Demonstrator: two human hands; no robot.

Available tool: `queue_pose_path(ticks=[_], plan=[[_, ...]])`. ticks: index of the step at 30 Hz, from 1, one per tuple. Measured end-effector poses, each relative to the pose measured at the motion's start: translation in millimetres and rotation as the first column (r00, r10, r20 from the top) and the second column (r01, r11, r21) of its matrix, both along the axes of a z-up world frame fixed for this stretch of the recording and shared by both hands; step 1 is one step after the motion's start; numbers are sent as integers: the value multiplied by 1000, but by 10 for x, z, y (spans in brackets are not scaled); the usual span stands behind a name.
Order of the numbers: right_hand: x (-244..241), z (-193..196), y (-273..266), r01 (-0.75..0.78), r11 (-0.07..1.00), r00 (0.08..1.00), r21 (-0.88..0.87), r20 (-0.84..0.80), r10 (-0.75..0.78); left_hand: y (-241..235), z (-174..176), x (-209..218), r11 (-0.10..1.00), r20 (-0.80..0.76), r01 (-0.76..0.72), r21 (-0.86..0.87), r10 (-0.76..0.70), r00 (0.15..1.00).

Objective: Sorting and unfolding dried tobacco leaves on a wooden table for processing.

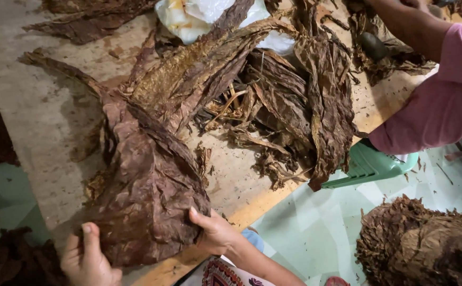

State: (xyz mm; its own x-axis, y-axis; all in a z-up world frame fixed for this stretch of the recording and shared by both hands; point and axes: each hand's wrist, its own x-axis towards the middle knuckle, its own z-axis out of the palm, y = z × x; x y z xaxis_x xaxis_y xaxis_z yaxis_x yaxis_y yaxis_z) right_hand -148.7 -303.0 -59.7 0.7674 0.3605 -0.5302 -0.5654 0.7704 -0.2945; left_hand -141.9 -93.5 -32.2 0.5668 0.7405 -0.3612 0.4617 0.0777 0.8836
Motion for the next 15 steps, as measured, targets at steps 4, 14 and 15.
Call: queue_pose_path(ticks=[4,14,15], plan=[[-21,-105,-141,-169,985,982,44,92,165,56,116,-55,994,118,29,104,-41,992],[-127,-247,-297,-234,972,960,-16,156,234,26,523,-104,935,-113,47,352,-8,994],[-139,-292,-314,-235,972,960,-15,155,234,170,266,-157,934,-114,48,353,-8,993]])
